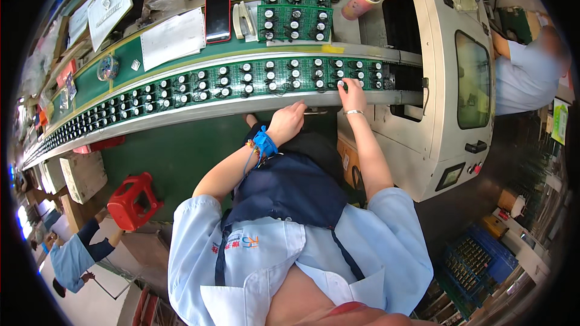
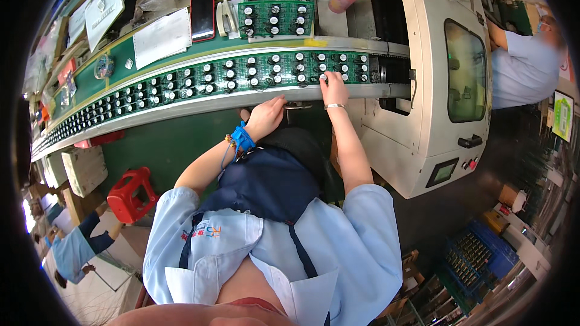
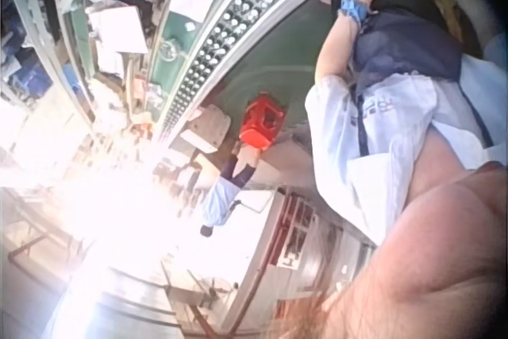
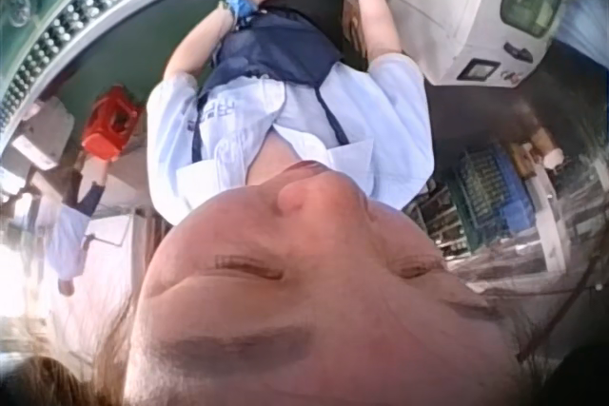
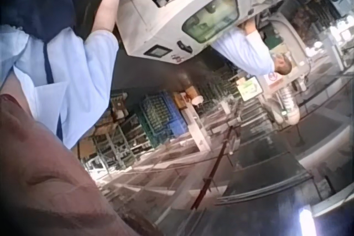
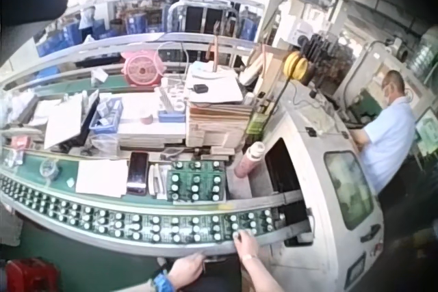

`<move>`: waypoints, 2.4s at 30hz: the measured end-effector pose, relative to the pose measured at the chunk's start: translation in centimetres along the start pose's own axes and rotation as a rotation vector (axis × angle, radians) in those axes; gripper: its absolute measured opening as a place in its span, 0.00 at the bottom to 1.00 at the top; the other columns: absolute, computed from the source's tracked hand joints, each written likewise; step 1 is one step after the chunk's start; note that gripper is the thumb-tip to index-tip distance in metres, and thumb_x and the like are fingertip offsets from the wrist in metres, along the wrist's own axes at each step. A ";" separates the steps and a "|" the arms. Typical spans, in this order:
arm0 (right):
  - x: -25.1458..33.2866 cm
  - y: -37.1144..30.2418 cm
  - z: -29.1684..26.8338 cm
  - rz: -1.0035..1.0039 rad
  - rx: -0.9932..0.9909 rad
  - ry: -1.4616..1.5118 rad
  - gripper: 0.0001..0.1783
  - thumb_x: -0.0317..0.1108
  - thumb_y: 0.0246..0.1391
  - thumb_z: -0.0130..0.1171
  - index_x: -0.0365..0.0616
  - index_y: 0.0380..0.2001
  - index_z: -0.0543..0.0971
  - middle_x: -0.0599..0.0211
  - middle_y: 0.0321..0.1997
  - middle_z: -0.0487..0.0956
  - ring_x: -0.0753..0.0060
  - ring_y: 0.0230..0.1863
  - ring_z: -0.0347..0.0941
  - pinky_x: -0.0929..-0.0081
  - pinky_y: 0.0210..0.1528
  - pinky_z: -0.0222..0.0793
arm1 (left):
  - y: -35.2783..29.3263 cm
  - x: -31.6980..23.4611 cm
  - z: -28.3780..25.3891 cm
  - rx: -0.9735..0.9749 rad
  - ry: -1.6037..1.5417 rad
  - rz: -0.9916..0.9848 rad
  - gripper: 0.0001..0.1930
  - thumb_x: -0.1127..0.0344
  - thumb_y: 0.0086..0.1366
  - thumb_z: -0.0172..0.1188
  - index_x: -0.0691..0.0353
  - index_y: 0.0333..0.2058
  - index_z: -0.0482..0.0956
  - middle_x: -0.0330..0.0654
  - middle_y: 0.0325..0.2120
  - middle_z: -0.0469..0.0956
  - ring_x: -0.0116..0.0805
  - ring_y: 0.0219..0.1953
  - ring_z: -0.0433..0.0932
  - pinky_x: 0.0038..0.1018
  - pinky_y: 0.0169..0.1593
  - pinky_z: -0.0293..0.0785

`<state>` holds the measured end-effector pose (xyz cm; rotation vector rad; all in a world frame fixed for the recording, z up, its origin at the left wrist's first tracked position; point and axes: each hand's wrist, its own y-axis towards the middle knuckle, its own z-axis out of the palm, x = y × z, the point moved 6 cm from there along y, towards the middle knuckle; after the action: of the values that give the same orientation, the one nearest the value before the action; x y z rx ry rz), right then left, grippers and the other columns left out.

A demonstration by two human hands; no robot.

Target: Inspecting and assembling components on printed circuit boards on a conveyor belt.

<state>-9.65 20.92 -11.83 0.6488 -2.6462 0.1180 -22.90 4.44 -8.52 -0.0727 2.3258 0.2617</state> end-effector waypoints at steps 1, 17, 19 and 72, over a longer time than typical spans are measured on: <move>0.0 0.2 0.2 0.037 0.037 -0.001 0.11 0.36 0.43 0.58 0.48 0.33 0.74 0.64 0.35 0.73 0.57 0.35 0.71 0.64 0.33 0.68 | 0.2 0.0 0.6 0.038 0.003 -0.029 0.10 0.73 0.52 0.50 0.66 0.35 0.68 0.49 0.36 0.72 0.46 0.35 0.73 0.34 0.36 0.71; -2.3 0.9 -0.3 0.082 0.062 -0.128 0.09 0.35 0.42 0.58 0.46 0.28 0.72 0.63 0.31 0.72 0.55 0.30 0.71 0.61 0.30 0.68 | -2.3 1.1 0.8 -0.006 0.027 -0.242 0.10 0.74 0.52 0.49 0.62 0.36 0.69 0.47 0.31 0.72 0.47 0.34 0.72 0.37 0.35 0.70; -2.0 0.9 -0.3 0.081 0.062 -0.126 0.08 0.35 0.43 0.57 0.46 0.28 0.72 0.63 0.31 0.72 0.54 0.30 0.71 0.61 0.29 0.68 | -2.6 1.3 0.7 -0.016 0.027 -0.249 0.10 0.74 0.52 0.49 0.63 0.36 0.69 0.47 0.31 0.72 0.48 0.34 0.72 0.37 0.35 0.69; -10.9 3.9 -3.2 0.052 0.061 0.192 0.14 0.35 0.52 0.47 0.39 0.41 0.68 0.53 0.41 0.73 0.55 0.41 0.71 0.67 0.40 0.68 | -2.5 5.3 0.3 -0.096 0.163 -0.470 0.35 0.72 0.45 0.49 0.78 0.53 0.50 0.58 0.39 0.72 0.52 0.28 0.75 0.38 0.32 0.72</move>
<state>-1.47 29.56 -13.31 0.5586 -2.4826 0.2642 -26.05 2.25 -12.96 -0.7004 2.3736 0.1311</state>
